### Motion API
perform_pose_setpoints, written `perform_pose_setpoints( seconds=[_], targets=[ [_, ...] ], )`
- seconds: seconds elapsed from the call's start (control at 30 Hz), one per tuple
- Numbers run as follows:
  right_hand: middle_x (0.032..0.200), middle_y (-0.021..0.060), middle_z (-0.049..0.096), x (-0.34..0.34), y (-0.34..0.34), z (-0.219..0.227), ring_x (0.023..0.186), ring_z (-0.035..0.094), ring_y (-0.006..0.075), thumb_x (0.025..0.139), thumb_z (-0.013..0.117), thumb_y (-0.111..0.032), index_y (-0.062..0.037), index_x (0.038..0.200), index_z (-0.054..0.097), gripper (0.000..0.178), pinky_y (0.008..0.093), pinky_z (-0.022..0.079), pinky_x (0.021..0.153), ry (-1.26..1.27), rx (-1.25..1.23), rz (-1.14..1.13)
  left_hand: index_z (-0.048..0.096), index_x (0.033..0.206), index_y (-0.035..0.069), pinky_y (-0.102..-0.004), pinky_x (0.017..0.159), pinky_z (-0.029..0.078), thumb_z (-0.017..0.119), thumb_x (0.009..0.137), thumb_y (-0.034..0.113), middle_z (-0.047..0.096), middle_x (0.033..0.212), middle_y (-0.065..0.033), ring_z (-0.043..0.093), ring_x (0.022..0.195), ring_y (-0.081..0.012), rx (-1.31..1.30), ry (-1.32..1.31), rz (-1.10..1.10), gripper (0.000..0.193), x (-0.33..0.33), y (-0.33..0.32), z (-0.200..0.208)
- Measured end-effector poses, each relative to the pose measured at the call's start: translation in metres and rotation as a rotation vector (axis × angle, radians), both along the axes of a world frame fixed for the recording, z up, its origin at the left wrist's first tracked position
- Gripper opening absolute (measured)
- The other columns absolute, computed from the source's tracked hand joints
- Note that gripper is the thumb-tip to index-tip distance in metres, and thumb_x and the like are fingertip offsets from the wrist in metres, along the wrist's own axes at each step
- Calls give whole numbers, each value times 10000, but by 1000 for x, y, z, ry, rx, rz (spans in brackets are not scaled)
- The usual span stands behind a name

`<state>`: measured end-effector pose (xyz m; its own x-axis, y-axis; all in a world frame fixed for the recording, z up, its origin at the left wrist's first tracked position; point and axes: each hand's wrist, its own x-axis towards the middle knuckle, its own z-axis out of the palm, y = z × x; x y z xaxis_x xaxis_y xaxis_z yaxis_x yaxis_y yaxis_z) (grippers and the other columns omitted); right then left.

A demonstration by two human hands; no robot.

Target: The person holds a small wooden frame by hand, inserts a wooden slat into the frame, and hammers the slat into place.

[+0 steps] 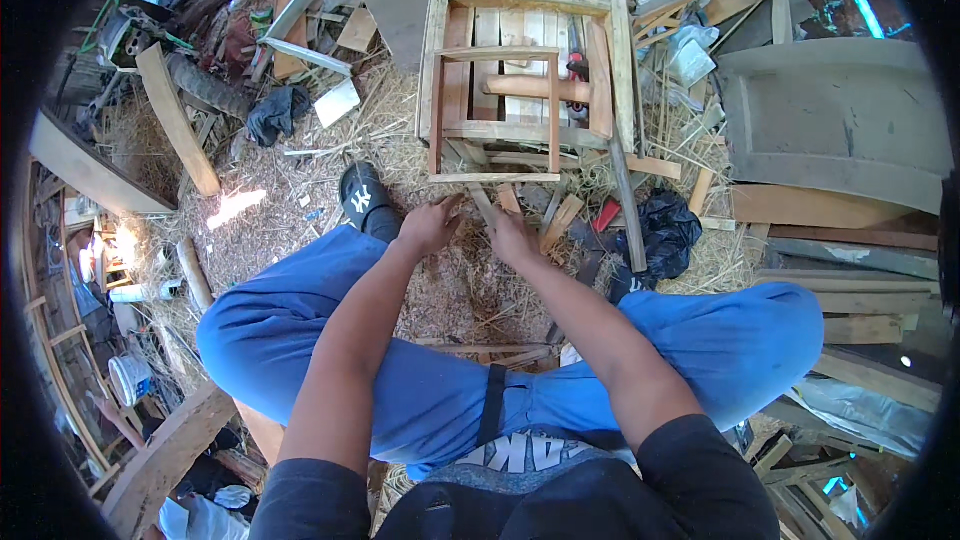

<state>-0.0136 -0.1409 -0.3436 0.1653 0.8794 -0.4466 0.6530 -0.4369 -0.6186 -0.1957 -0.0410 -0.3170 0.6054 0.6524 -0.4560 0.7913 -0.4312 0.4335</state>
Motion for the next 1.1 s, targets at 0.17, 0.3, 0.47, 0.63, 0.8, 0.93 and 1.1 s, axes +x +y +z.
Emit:
perform_pose_setpoints(
  seconds=[0.17,0.3,0.47,0.63,0.8,0.93,1.1],
  targets=[
    [1071,245,687,3,-7,-55,1035,649,436,872,636,-107,-24,1166,631,305,506,526,895,-182,1,-75,533,1423,143,-513,961,524,548,990,402,637,1297,-213,649,1107,-417,-59,-7,19,504,23,5,-14],
    [1126,214,676,-1,10,-41,1075,640,412,867,631,-99,-44,1141,650,280,489,525,919,-134,4,-67,578,1379,117,-503,963,523,602,964,390,636,1306,-223,648,1124,-410,-134,-81,126,497,7,3,-22],
    [1258,159,630,-4,10,1,1120,622,395,874,648,-125,-66,1183,632,315,484,518,945,-23,49,31,671,1216,22,-453,849,567,687,923,458,739,1042,-220,727,960,-375,-186,-315,326,526,-7,7,-37],
    [1264,148,568,6,-10,-2,1043,644,402,890,661,-161,-81,1162,584,294,506,531,890,-220,397,0,686,1136,-18,-407,773,578,721,891,505,753,913,-202,750,858,-322,-150,-351,437,578,20,11,-30],
    [1156,171,588,3,-22,29,923,659,424,908,651,-142,-78,1128,588,237,527,536,775,-102,446,-60,692,1153,-1,-351,722,573,748,876,494,765,880,-158,751,793,-232,-253,-488,522,570,20,7,-20],
    [1091,184,626,16,-44,39,929,651,435,920,662,-141,-74,1122,619,218,524,522,777,15,557,-71,688,1201,16,-314,682,560,768,885,409,768,881,-137,725,748,-172,-327,-472,521,511,37,-3,4],
    [1117,186,645,24,-58,64,975,651,430,923,678,-163,-74,1186,633,281,498,531,845,91,550,-75,699,1189,34,-303,635,549,789,890,265,747,863,-96,686,714,-141,-390,-485,475,388,25,-6,17]
  ],
)
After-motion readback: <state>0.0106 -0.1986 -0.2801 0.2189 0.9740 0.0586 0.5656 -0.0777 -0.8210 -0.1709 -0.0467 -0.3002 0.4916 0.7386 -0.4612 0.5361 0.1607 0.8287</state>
